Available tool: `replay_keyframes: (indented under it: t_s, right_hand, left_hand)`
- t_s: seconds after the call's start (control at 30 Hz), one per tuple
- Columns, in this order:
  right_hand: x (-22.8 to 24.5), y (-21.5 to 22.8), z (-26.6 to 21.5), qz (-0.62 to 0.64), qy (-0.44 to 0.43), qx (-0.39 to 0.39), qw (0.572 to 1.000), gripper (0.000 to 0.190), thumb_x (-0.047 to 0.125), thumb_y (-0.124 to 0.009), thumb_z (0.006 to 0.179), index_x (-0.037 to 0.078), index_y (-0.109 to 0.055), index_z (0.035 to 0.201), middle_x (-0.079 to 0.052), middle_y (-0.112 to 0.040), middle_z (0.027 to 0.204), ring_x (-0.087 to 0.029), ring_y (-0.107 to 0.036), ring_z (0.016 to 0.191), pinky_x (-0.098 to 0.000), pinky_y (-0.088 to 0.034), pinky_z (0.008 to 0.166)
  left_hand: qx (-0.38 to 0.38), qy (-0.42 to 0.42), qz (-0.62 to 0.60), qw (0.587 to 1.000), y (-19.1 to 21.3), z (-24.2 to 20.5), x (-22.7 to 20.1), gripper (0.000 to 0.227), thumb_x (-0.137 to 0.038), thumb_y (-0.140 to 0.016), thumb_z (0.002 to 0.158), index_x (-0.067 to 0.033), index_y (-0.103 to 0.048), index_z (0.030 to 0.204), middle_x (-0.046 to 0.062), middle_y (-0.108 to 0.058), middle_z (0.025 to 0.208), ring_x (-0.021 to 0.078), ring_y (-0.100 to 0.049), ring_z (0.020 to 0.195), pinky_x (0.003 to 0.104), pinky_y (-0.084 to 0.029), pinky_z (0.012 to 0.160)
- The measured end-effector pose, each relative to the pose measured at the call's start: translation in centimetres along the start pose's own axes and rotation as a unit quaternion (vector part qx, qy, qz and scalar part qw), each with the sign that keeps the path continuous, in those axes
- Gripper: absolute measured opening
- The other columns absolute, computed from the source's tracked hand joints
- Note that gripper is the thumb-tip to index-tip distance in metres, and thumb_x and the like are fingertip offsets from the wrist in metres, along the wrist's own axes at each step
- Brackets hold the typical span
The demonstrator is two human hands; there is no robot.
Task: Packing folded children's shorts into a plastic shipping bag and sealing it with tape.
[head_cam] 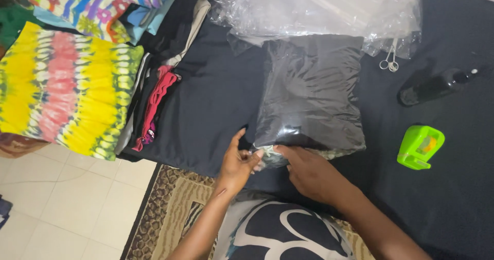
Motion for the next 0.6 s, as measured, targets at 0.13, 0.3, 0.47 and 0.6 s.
replay_keyframes:
  t_s: [0.13,0.3,0.47,0.6]
  right_hand:
    - [-0.6,-0.7,0.4,0.034,0.010,0.049,0.998,0.052,0.020,-0.057,0.098,0.005,-0.048,0.146,-0.020,-0.067,0.119,-0.040,-0.069,0.105,-0.0488,-0.057,0.084]
    - [-1.0,-3.3,0.8,-0.148,0.168,-0.121,0.967,0.041,0.026,-0.057,0.100,0.010,-0.059,0.139,-0.014,-0.068,0.124,-0.035,-0.068,0.107,-0.0444,-0.051,0.079]
    - [-1.7,-6.3,1.2,-0.176,0.191,-0.185,0.948,0.044,0.008,-0.046,0.098,0.009,-0.061,0.139,-0.016,-0.069,0.111,-0.034,-0.070,0.098,-0.0428,-0.053,0.076]
    - [-2.5,-7.6,1.1,-0.189,0.167,-0.203,0.946,0.043,0.005,-0.048,0.098,0.005,-0.062,0.140,-0.013,-0.071,0.107,-0.029,-0.072,0.092,-0.0405,-0.054,0.075]
  left_hand:
    - [-0.007,-0.006,-0.021,1.000,0.0,0.0,0.2,0.078,-0.002,-0.073,0.089,-0.0023,-0.031,0.154,0.018,-0.070,0.068,0.0184,-0.067,0.051,0.022,-0.053,0.041]
    - [-0.003,0.073,-0.126,0.989,1.4,0.5,1.7,0.076,0.005,-0.074,0.077,0.0010,-0.041,0.145,0.019,-0.066,0.060,0.0172,-0.061,0.041,0.021,-0.051,0.035]
    - [0.020,0.114,-0.207,0.971,1.1,0.6,2.1,0.066,0.002,-0.067,0.079,-0.0022,-0.047,0.142,0.016,-0.064,0.061,0.0146,-0.061,0.040,0.022,-0.052,0.035]
    - [0.029,0.061,-0.256,0.964,2.0,-1.0,-0.8,0.042,-0.022,-0.063,0.097,-0.0049,-0.062,0.135,0.015,-0.064,0.060,0.0155,-0.065,0.048,0.024,-0.054,0.042]
Point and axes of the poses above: each hand's wrist, its own z-axis towards the middle knuckle, its own y-axis out of the back of the hand, x = y × z, the point moved 1 cm from there along z, towards the middle knuckle
